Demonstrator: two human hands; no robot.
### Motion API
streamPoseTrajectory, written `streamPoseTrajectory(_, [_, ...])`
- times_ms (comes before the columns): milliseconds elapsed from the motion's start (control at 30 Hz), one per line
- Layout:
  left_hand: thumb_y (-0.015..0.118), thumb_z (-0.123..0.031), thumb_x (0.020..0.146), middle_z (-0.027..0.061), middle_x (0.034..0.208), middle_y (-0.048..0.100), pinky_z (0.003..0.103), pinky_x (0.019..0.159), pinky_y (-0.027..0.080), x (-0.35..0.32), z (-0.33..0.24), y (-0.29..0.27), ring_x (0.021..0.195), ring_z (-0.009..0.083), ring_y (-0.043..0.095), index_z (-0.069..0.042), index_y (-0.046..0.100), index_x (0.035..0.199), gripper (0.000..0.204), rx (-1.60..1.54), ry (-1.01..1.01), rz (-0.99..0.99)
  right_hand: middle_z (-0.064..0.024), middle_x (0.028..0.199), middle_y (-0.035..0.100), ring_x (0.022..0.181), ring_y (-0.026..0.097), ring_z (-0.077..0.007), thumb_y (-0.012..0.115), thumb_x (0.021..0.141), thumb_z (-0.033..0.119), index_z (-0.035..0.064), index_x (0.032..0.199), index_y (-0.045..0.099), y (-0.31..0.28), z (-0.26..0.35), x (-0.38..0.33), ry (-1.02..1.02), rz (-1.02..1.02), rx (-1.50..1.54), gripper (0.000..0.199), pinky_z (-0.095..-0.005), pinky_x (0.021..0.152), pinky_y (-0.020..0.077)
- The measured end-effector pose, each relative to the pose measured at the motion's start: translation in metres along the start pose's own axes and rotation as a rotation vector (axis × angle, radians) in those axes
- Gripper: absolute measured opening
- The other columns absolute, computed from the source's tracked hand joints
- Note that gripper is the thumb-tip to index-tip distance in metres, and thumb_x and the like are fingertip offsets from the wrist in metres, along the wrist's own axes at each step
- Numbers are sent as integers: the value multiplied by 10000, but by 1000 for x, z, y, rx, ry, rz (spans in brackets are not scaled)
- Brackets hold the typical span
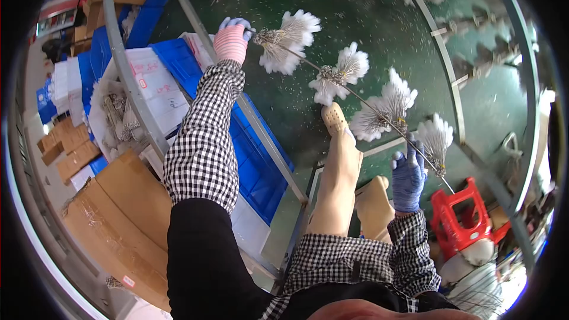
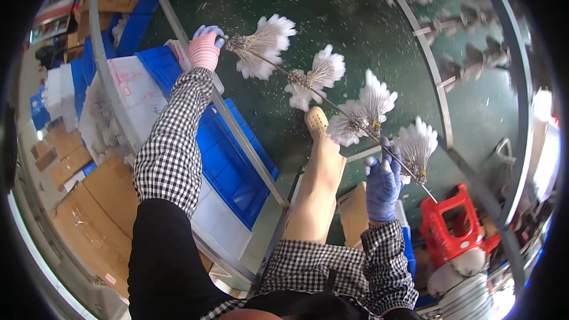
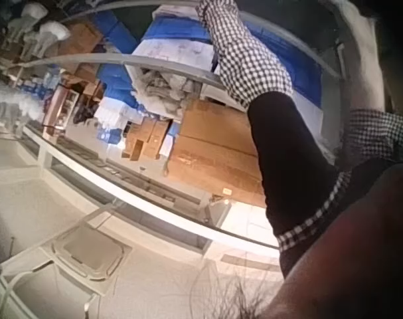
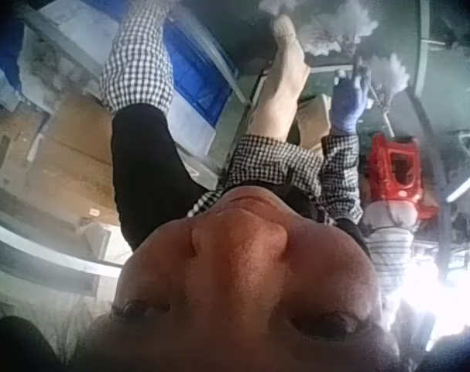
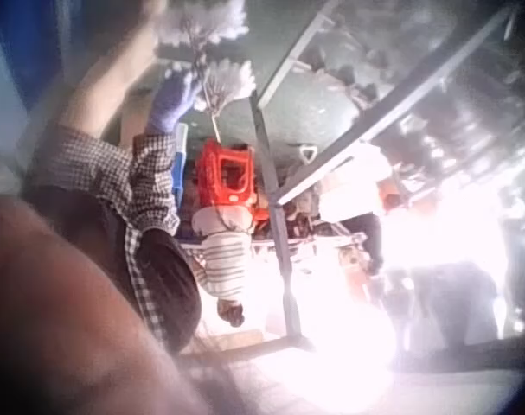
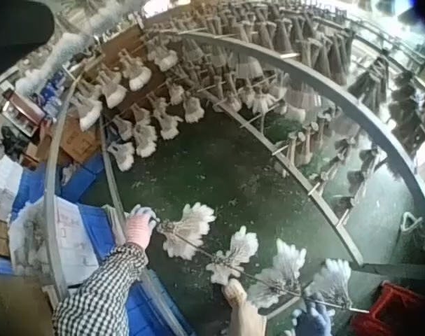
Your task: Assembling and hanging white frilly decorative products in a workshop setting.
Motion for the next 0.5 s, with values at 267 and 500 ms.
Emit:
streamPoseTrajectory(267, [684, -99, 809, 69, 1003, 654, 397, 1070, 407, 80, 146, -33, 1031, 290, 599, -149, 645, 955, 159, -68, -110, -51, -90, 1551, 409, 1022, 633, -223, 576, 985, 147, 122, 1472, 424, 168, 0, 87, 30, 139, 15, 511, -327, 804, 526])
streamPoseTrajectory(500, [720, -124, 813, 89, 1305, 589, 397, 1000, 482, 105, 228, 6, 1150, 298, 580, -159, 693, 1004, 197, -87, -375, -8, -79, 1513, 445, 970, 613, -202, 527, 1018, 139, 131, 1477, 400, 216, -27, 205, 168, 111, -81, 476, -313, 784, 506])
Point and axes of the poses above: each hand's wrist, its own x-axis towards the middle knuckle, its own y-axis out of the palm, z = x × y, the point moved 9 cm from there along x, towards the middle knuckle
